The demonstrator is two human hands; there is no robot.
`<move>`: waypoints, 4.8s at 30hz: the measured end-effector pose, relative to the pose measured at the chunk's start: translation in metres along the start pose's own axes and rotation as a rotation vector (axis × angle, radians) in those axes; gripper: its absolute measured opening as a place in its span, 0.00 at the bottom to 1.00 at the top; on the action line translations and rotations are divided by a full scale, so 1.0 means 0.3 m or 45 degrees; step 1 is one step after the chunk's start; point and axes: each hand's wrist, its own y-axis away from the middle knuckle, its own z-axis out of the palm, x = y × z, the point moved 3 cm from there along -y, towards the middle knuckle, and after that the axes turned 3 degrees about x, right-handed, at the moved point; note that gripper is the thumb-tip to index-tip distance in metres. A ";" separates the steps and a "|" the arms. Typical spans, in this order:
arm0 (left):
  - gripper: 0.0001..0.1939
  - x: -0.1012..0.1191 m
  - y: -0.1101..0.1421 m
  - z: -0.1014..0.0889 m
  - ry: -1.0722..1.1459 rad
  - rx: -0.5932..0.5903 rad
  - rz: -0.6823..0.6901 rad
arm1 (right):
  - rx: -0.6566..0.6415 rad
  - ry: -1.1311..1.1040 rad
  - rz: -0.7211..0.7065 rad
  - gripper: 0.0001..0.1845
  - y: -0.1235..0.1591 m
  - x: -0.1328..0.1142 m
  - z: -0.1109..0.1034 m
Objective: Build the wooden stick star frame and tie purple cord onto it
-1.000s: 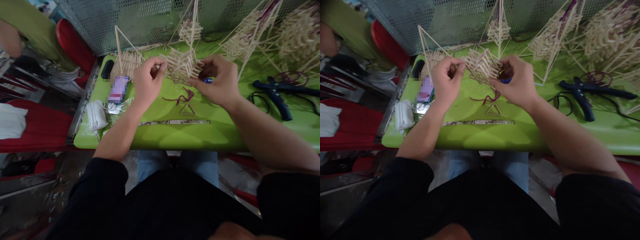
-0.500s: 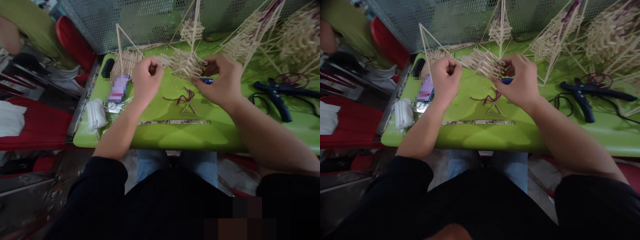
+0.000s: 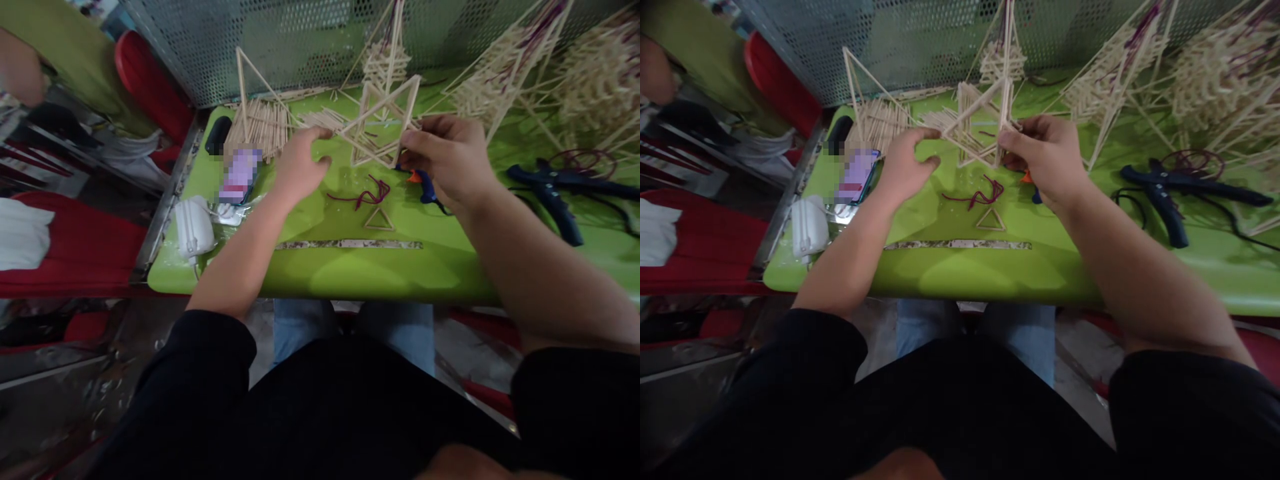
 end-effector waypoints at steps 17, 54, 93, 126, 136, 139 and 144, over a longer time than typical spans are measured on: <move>0.13 0.180 0.069 0.011 -0.081 0.091 0.347 | 0.006 -0.064 -0.035 0.26 0.084 -0.064 0.039; 0.19 0.188 0.109 0.026 0.844 -0.394 -0.459 | -0.314 -0.431 0.439 0.23 0.166 -0.128 0.087; 0.24 0.103 0.040 0.045 0.923 -0.146 -0.238 | -0.281 -0.500 0.284 0.29 0.094 -0.116 0.033; 0.25 0.161 0.092 0.047 0.478 0.176 0.097 | 0.107 -0.024 -0.151 0.25 0.158 -0.122 0.035; 0.19 0.158 0.116 0.061 0.430 0.254 0.096 | 0.134 -0.094 -0.233 0.30 0.195 -0.121 0.074; 0.15 0.179 0.133 0.066 0.388 0.247 0.095 | 0.121 -0.095 -0.265 0.30 0.213 -0.130 0.083; 0.16 0.205 0.163 0.081 0.411 0.268 0.007 | 0.180 -0.011 -0.320 0.28 0.244 -0.132 0.087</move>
